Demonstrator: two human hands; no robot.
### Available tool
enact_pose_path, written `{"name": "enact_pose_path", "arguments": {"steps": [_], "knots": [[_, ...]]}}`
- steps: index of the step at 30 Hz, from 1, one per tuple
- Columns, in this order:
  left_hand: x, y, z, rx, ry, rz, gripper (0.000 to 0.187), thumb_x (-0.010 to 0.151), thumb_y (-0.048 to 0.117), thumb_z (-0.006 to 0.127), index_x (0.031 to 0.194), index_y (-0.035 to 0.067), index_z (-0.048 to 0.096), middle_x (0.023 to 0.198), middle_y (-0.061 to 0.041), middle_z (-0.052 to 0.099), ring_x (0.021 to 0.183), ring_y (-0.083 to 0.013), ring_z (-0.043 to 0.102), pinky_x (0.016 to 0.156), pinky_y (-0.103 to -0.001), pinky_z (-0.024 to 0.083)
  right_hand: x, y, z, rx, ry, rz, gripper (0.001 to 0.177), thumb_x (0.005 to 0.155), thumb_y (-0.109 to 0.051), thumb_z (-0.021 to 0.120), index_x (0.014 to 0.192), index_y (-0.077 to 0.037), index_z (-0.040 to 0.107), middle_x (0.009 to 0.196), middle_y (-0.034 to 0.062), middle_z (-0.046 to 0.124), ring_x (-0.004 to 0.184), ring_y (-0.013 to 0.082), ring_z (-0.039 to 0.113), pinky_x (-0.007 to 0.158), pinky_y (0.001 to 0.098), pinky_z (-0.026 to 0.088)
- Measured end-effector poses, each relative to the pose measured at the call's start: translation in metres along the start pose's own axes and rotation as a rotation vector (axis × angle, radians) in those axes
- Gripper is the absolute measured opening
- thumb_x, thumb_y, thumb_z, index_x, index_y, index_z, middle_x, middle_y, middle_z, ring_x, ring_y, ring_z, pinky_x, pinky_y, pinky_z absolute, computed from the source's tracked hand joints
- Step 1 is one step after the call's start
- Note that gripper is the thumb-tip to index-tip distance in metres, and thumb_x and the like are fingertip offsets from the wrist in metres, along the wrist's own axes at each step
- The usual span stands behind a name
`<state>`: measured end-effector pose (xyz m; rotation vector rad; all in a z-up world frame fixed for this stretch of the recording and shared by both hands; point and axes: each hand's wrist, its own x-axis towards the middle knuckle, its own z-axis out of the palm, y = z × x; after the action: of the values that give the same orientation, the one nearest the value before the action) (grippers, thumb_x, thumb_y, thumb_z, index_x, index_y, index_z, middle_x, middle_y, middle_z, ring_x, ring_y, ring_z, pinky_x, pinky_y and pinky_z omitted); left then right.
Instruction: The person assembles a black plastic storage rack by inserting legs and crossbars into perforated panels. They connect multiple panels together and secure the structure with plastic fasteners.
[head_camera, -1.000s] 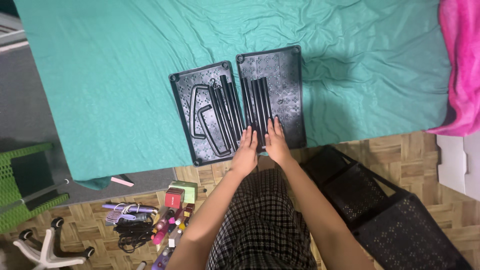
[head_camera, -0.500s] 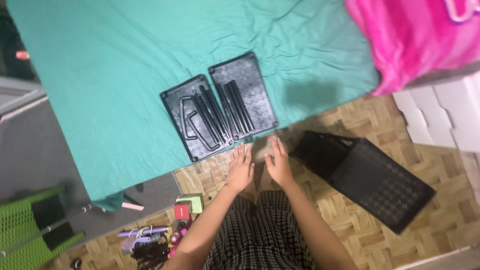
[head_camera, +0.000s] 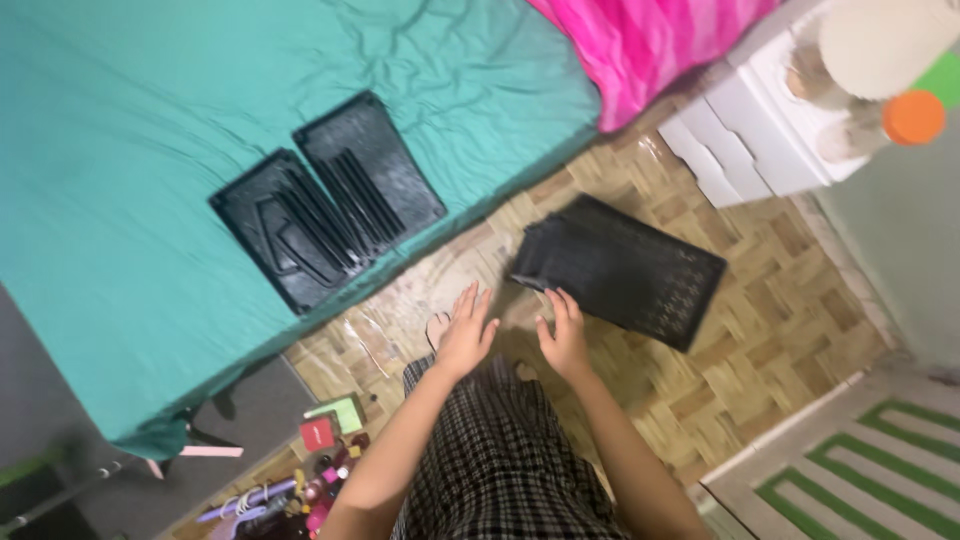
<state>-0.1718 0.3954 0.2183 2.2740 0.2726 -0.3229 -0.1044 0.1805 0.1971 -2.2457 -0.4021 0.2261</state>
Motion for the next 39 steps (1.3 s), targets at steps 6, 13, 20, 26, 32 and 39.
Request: {"name": "enact_pose_path", "arguments": {"steps": [6, 13, 20, 26, 32, 39], "knots": [[-0.002, 0.036, 0.063, -0.203, 0.028, 0.027, 0.070, 0.097, 0.027, 0.065, 0.155, 0.001, 0.036, 0.161, -0.025, 0.035, 0.151, -0.0423, 0.032, 0.123, -0.045, 0.029, -0.029, 0.035, -0.052, -0.073, -0.079, 0.095, 0.049, 0.092, -0.020, 0.068, 0.139, -0.009, 0.057, 0.147, 0.0215, 0.049, 0.131, 0.0434, 0.049, 0.110, 0.0474, 0.041], [0.019, 0.030, 0.102, -0.236, -0.087, 0.019, 0.080, 0.095, 0.031, 0.068, 0.156, -0.003, 0.029, 0.160, -0.028, 0.035, 0.150, -0.0418, 0.031, 0.122, -0.043, 0.027, -0.027, 0.064, -0.055, -0.092, -0.111, 0.111, 0.052, 0.092, -0.023, 0.067, 0.140, -0.008, 0.056, 0.147, 0.0205, 0.050, 0.131, 0.0435, 0.048, 0.111, 0.0480, 0.039], [0.064, 0.001, 0.129, -0.342, -0.105, 0.030, 0.089, 0.092, 0.030, 0.071, 0.157, -0.006, 0.022, 0.158, -0.030, 0.036, 0.149, -0.0395, 0.035, 0.122, -0.040, 0.029, 0.000, 0.099, -0.007, -0.114, -0.064, 0.062, 0.048, 0.092, -0.028, 0.068, 0.135, -0.007, 0.059, 0.137, 0.0193, 0.058, 0.124, 0.0414, 0.054, 0.106, 0.0467, 0.043], [0.098, -0.041, 0.165, -0.551, -0.153, 0.053, 0.090, 0.094, 0.030, 0.072, 0.159, -0.004, 0.021, 0.161, -0.025, 0.036, 0.152, -0.0330, 0.031, 0.122, -0.038, 0.026, 0.016, 0.125, 0.020, -0.156, -0.183, 0.026, 0.042, 0.095, -0.027, 0.064, 0.133, -0.009, 0.062, 0.127, 0.0155, 0.065, 0.116, 0.0370, 0.060, 0.100, 0.0465, 0.046], [0.128, -0.089, 0.198, -0.633, -0.170, 0.001, 0.077, 0.097, 0.034, 0.067, 0.157, 0.001, 0.034, 0.154, -0.019, 0.050, 0.144, -0.0266, 0.045, 0.119, -0.036, 0.032, 0.021, 0.129, 0.013, -0.119, -0.167, -0.104, 0.024, 0.093, -0.018, 0.065, 0.116, -0.013, 0.071, 0.108, 0.0090, 0.070, 0.101, 0.0339, 0.063, 0.090, 0.0442, 0.050], [0.133, -0.104, 0.213, -0.570, -0.135, 0.069, 0.049, 0.100, 0.032, 0.063, 0.141, 0.006, 0.053, 0.136, -0.015, 0.063, 0.130, -0.0269, 0.058, 0.111, -0.037, 0.042, 0.028, 0.122, 0.008, -0.149, -0.091, -0.176, 0.019, 0.089, -0.012, 0.065, 0.106, -0.015, 0.073, 0.096, 0.0049, 0.070, 0.090, 0.0300, 0.065, 0.077, 0.0422, 0.053]]}}
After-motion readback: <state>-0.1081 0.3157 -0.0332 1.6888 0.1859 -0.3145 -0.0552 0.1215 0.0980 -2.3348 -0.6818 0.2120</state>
